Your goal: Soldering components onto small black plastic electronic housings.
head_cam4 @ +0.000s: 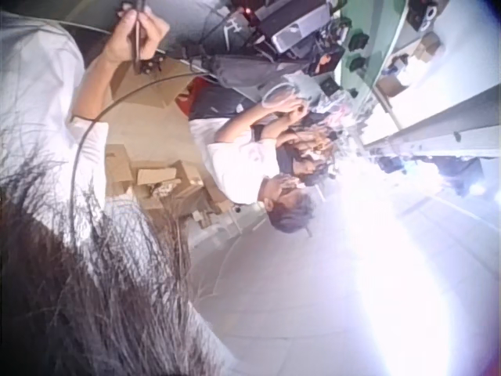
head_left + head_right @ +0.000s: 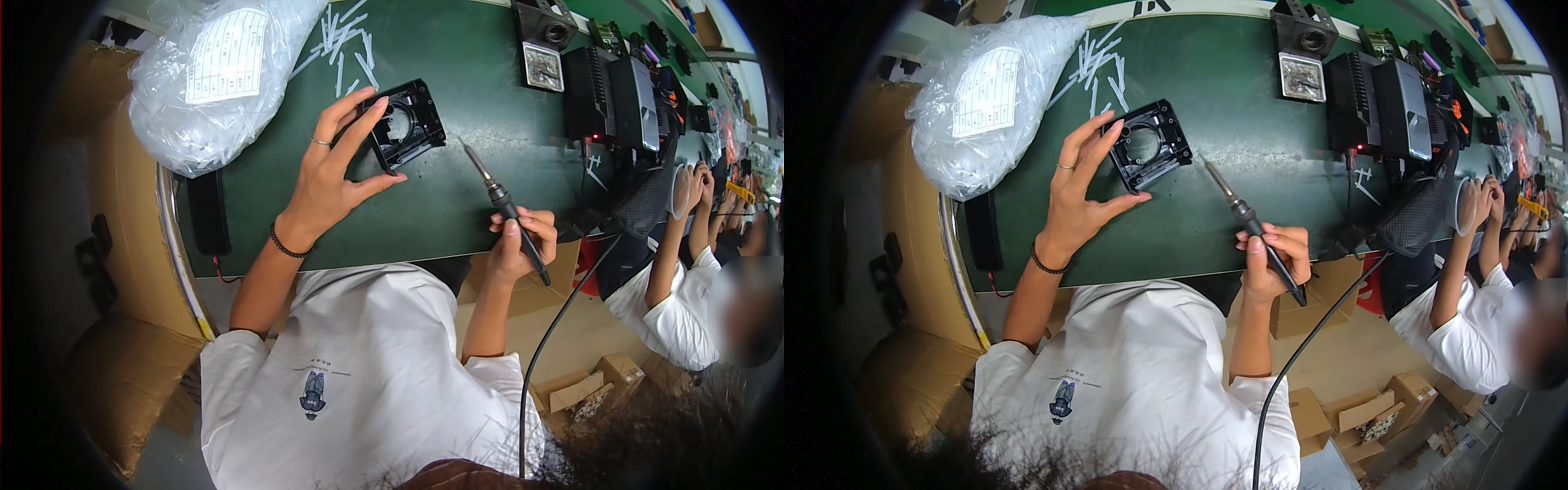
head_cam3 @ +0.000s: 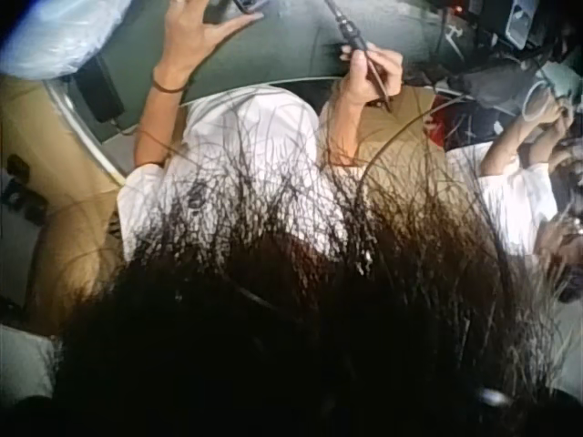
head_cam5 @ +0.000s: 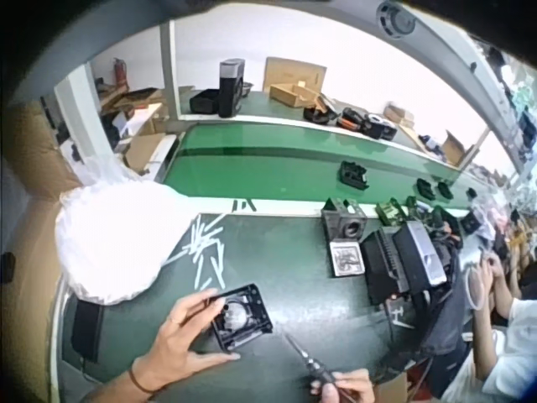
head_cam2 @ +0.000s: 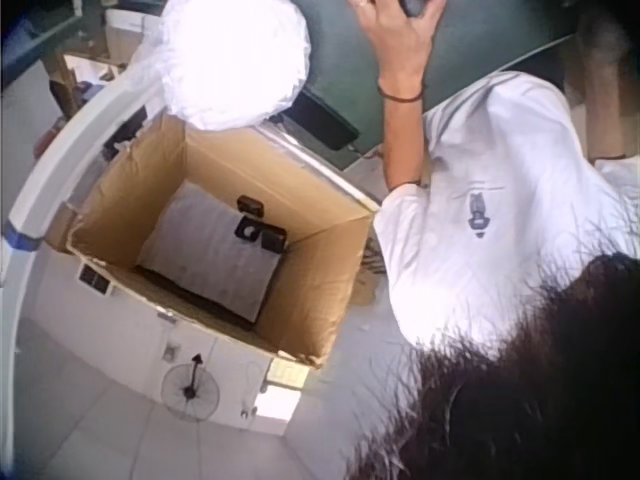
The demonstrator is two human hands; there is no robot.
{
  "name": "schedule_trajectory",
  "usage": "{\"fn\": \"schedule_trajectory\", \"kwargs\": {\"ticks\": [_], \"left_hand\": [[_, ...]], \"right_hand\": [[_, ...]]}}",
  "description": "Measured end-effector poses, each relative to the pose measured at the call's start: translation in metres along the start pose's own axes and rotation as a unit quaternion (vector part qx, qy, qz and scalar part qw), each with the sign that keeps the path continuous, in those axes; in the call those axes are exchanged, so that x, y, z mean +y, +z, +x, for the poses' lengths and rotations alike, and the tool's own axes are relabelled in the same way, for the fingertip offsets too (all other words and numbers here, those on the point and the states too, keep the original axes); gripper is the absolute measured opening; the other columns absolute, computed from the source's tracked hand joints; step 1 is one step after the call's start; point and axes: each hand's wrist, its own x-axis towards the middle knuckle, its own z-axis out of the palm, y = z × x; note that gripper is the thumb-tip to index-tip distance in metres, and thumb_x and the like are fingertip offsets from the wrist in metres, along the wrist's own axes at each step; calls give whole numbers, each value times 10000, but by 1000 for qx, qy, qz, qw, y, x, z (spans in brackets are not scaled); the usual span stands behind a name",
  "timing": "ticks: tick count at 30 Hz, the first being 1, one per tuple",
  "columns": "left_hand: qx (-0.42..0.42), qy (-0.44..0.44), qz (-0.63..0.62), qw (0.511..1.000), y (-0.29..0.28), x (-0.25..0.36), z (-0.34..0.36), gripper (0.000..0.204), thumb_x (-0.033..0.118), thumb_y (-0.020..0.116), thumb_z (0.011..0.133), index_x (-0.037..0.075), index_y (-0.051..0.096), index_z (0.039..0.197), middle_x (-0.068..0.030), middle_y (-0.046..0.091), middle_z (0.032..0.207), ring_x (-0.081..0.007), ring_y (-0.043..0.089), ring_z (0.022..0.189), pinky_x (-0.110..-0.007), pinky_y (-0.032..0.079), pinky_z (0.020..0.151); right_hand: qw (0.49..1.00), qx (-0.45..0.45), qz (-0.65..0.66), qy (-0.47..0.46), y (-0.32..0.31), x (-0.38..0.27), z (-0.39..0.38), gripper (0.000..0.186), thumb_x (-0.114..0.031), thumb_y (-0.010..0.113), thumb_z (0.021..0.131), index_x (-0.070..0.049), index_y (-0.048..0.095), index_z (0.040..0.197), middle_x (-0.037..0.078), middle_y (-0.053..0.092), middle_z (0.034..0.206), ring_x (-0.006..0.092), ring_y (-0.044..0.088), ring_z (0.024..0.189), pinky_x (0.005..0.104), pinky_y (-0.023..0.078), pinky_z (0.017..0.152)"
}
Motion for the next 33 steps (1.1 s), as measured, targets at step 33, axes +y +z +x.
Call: {"fn": "schedule_trajectory", "kwargs": {"ticks": [33], "left_hand": [[1, 16, -17, 1000, -1, -3, -1, 942, 132, 972, 660, 125, 602, 1526, -151, 529, 1541, -359, 570, 1353, -445, 540, 1091]], "right_hand": [[984, -119, -127, -28, 1, -4, 8, 194, -8, 873, 800, 8, 712, 906, 177, 749, 959, 235, 773, 779, 339, 656, 717]]}}
